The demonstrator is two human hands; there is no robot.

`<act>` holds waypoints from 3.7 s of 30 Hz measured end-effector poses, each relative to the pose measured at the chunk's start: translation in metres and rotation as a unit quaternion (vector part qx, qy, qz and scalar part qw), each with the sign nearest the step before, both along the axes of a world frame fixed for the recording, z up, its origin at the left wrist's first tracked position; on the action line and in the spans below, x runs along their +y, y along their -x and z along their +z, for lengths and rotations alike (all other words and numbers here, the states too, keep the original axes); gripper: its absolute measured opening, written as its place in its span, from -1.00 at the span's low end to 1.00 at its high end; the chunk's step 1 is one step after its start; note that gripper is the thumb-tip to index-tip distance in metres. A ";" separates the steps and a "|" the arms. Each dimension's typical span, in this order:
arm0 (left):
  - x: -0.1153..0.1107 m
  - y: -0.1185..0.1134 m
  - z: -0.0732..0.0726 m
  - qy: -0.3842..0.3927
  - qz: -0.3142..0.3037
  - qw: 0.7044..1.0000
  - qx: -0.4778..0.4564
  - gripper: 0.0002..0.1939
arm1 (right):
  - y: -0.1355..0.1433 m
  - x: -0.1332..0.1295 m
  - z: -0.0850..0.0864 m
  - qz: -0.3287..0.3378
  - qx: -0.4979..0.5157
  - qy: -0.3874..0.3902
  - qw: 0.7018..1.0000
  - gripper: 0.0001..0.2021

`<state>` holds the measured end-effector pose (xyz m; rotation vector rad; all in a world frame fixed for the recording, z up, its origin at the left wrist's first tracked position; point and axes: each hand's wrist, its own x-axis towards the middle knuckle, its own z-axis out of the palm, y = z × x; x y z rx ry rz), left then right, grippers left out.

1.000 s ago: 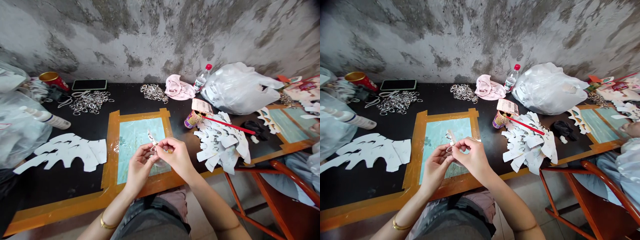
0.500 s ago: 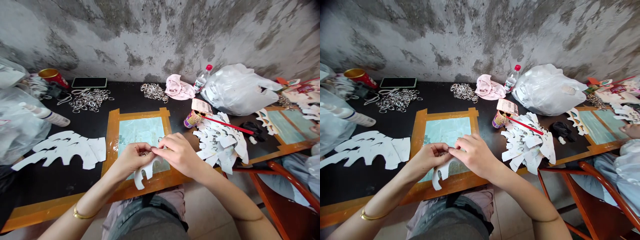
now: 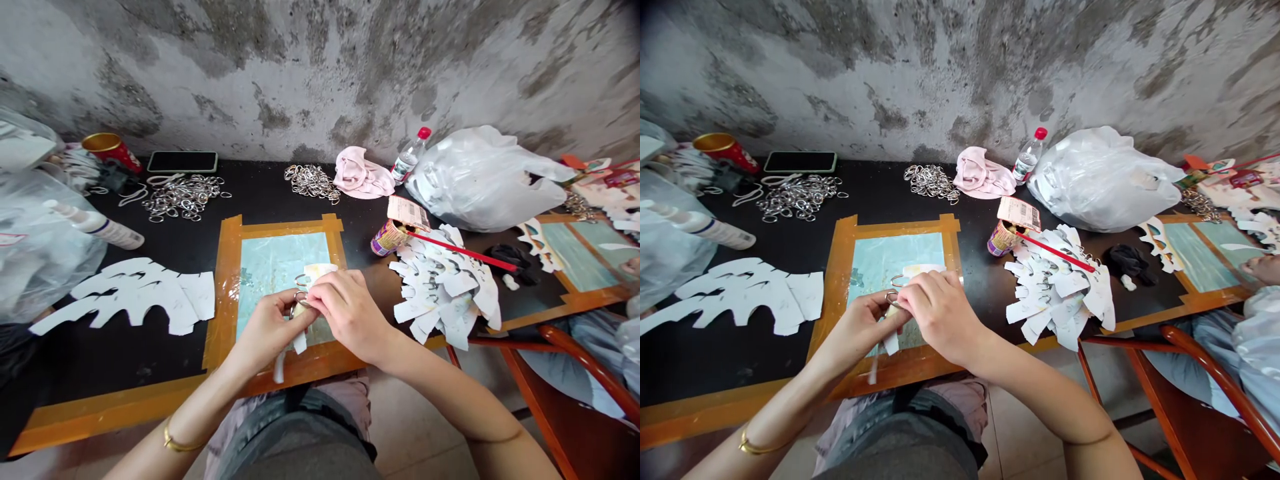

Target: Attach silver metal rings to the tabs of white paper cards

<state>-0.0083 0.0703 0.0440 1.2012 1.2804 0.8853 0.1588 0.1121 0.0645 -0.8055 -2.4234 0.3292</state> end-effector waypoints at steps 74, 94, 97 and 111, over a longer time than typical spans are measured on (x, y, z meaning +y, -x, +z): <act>-0.001 -0.025 -0.011 0.156 0.089 0.882 -0.436 -0.86 | -0.001 -0.014 -0.020 -0.135 0.362 0.380 0.840 -0.94; -0.001 -0.020 -0.009 0.092 0.041 0.950 -0.294 -0.79 | -0.014 -0.013 -0.001 -0.116 0.121 0.136 0.976 -0.94; 0.000 -0.019 -0.012 0.059 0.067 0.975 -0.202 -0.76 | -0.015 -0.012 -0.002 -0.132 0.110 0.148 0.974 -0.93; 0.003 -0.021 -0.015 -0.003 0.086 0.991 -0.098 -0.77 | -0.020 -0.002 -0.006 -0.104 0.012 0.063 0.993 -0.91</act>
